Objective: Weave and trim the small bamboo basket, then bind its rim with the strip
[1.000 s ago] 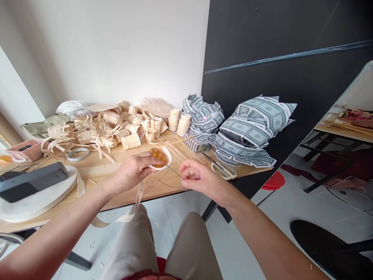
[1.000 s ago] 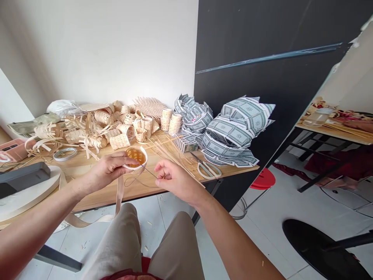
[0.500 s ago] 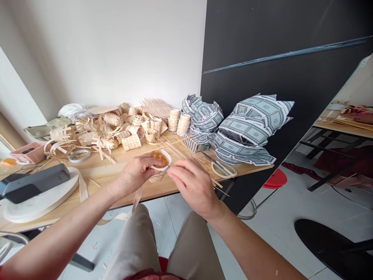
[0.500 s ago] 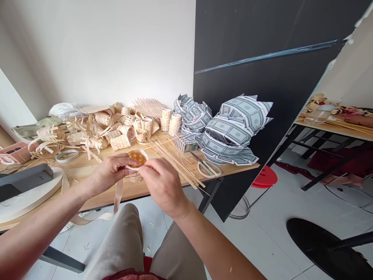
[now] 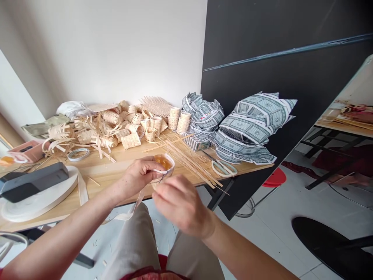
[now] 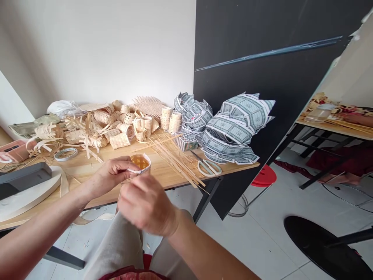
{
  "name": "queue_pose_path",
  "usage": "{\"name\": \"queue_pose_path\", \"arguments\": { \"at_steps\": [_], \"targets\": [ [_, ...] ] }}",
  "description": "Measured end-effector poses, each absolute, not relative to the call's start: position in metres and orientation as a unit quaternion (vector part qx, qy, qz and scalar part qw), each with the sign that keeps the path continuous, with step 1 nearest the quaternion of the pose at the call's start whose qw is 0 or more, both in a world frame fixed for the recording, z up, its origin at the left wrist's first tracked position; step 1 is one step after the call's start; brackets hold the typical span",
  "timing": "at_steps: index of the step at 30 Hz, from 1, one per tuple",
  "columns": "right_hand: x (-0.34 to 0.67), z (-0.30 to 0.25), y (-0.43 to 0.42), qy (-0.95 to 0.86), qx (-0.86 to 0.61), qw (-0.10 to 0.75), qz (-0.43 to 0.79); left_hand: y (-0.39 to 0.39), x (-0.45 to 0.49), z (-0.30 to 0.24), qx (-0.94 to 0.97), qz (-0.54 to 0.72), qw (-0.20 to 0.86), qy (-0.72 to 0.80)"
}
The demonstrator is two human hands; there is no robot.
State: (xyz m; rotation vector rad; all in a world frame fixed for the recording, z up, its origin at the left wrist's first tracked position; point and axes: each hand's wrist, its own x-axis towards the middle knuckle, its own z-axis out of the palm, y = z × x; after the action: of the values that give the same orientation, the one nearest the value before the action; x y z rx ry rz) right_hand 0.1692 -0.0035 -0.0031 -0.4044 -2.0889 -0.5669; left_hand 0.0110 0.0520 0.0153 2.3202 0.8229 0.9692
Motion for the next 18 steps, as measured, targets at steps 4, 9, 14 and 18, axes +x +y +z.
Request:
{"name": "queue_pose_path", "arguments": {
  "at_steps": [4, 9, 14, 18],
  "targets": [
    [0.159, -0.007, -0.016, -0.834, -0.184, 0.515, -0.073, 0.053, 0.009, 0.013, 0.850, 0.372, 0.222, 0.299],
    [0.165, -0.016, -0.011, -0.775, -0.260, 0.548, 0.180, 0.054, 0.004, 0.009, 0.837, 0.400, 0.191, 0.322],
    [0.178, -0.033, -0.015, -0.662, -0.365, 0.605, 0.249, 0.050, -0.003, 0.003, 0.813, 0.428, 0.171, 0.357],
    [0.196, -0.041, -0.022, -0.556, -0.367, 0.655, 0.357, 0.046, -0.008, 0.000, 0.791, 0.446, 0.158, 0.388]
  ]
}}
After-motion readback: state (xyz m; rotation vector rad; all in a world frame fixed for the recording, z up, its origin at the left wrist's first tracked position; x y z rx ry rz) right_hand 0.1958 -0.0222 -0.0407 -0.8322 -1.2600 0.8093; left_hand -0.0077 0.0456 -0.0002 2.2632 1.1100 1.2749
